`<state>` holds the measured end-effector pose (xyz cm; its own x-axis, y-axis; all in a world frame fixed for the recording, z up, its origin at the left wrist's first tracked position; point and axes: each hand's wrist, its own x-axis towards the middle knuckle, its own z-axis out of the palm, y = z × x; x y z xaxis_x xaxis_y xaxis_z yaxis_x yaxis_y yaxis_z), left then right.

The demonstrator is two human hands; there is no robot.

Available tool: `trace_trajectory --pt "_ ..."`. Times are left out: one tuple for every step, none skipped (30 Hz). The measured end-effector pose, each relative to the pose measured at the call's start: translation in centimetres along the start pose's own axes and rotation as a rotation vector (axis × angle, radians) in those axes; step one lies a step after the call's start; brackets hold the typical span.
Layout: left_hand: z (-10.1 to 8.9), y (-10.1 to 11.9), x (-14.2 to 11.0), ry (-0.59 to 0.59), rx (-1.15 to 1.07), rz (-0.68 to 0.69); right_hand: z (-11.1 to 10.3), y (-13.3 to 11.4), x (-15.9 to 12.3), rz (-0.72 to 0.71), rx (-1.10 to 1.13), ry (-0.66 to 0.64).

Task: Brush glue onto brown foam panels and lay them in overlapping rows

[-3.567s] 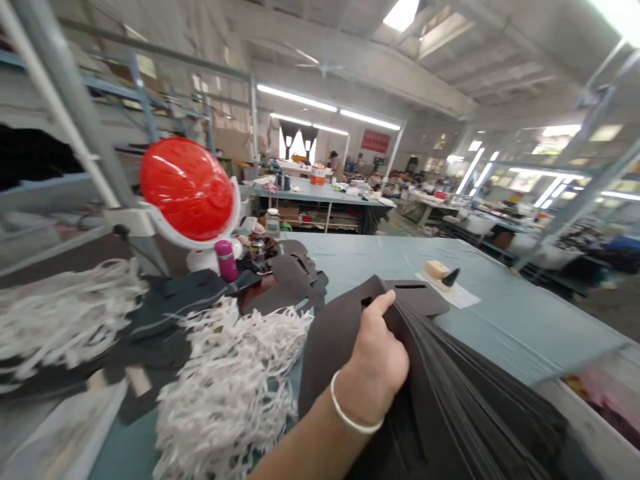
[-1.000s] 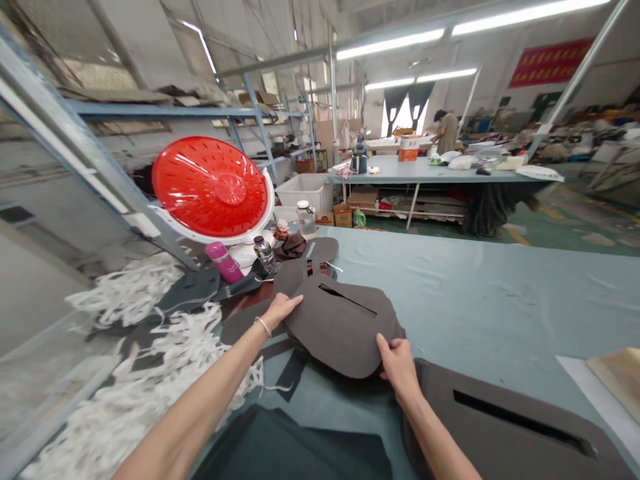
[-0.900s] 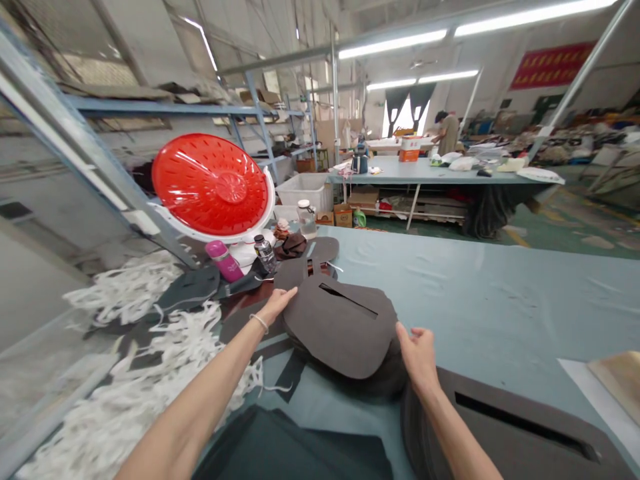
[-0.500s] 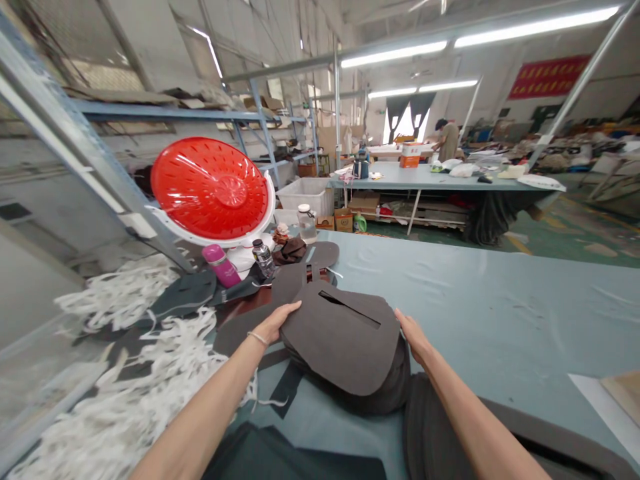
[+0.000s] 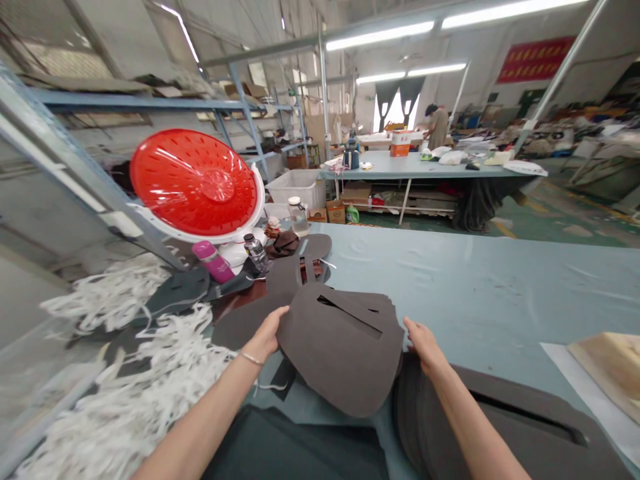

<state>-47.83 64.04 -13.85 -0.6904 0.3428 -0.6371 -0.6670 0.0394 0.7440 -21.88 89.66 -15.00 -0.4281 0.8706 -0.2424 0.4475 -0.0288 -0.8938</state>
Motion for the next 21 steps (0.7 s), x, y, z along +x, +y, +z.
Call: trace_trajectory --pt "-0.4 -0.1 -0.7 0.033 -0.027 0.020 -0.5 -0.7 0.7 -0.028 -0.037 0.056" --pt "-0.7 -0.4 -1.6 0.071 -0.060 0.013 -0.8 -1.6 1.6 -0.076 -0.069 0.090" --pt "-1.0 -0.7 -2.8 0.099 -0.099 -0.034 -1.0 -2.8 2.7 -0.141 -0.097 0.094" --pt "-1.2 -1.2 -4.2 0.103 -0.145 -0.116 -1.0 -4.0 3.8 -0.206 -0.131 0.064" --pt "-1.2 -1.8 -5.7 0.087 -0.205 -0.223 -0.7 -5.4 4.9 -0.263 -0.173 0.013" --pt "-0.9 -2.7 -7.4 0.019 -0.266 -0.342 -0.2 -6.6 6.0 -0.309 -0.220 -0.049" --pt "-0.4 -3.6 -9.0 -0.079 -0.324 -0.421 0.4 -7.8 7.0 -0.342 -0.262 -0.117" --pt "0.3 -4.7 -10.6 -0.203 -0.381 -0.464 1.2 -8.7 7.8 -0.359 -0.289 -0.192" --pt "1.1 -5.9 -11.8 -0.298 -0.412 -0.509 2.0 -9.4 8.4 -0.359 -0.296 -0.269" --pt "2.1 -7.1 -12.8 -0.355 -0.426 -0.562 2.8 -9.8 8.9 -0.339 -0.288 -0.340" --pt "3.0 -8.3 -13.4 -0.399 -0.445 -0.594 3.5 -10.0 9.2 -0.298 -0.271 -0.400" --pt "4.0 -9.4 -13.7 -0.424 -0.462 -0.621 4.0 -9.9 9.2 -0.241 -0.251 -0.449" --pt "5.0 -10.4 -13.8 -0.434 -0.474 -0.651 4.3 -9.7 9.2 -0.175 -0.231 -0.487" --pt "5.9 -11.1 -13.6 -0.439 -0.492 -0.681 4.3 -9.2 9.0 -0.105 -0.214 -0.517" --pt "6.8 -11.6 -13.5 -0.442 -0.514 -0.710 4.2 -8.7 8.7 -0.037 -0.198 -0.550" --pt "7.8 -11.8 -13.4 -0.441 -0.546 -0.725 3.8 -8.1 8.3 0.023 -0.183 -0.588" --pt "8.8 -11.7 -13.4 -0.440 -0.593 -0.719 3.2 -7.6 7.8 0.071 -0.165 -0.626" --pt "9.7 -11.5 -13.5 -0.439 -0.648 -0.695 2.6 -7.1 7.4 0.103 -0.146 -0.661" --pt "10.6 -11.1 -13.7 -0.426 -0.699 -0.658 1.9 -6.7 7.0 0.121 -0.126 -0.690" --pt "11.4 -10.8 -14.0 -0.412 -0.729 -0.629 1.3 -6.4 6.7 0.131 -0.109 -0.715" --pt "12.1 -10.6 -14.4 -0.397 -0.732 -0.611 0.7 -6.1 6.5 0.140 -0.099 -0.729"
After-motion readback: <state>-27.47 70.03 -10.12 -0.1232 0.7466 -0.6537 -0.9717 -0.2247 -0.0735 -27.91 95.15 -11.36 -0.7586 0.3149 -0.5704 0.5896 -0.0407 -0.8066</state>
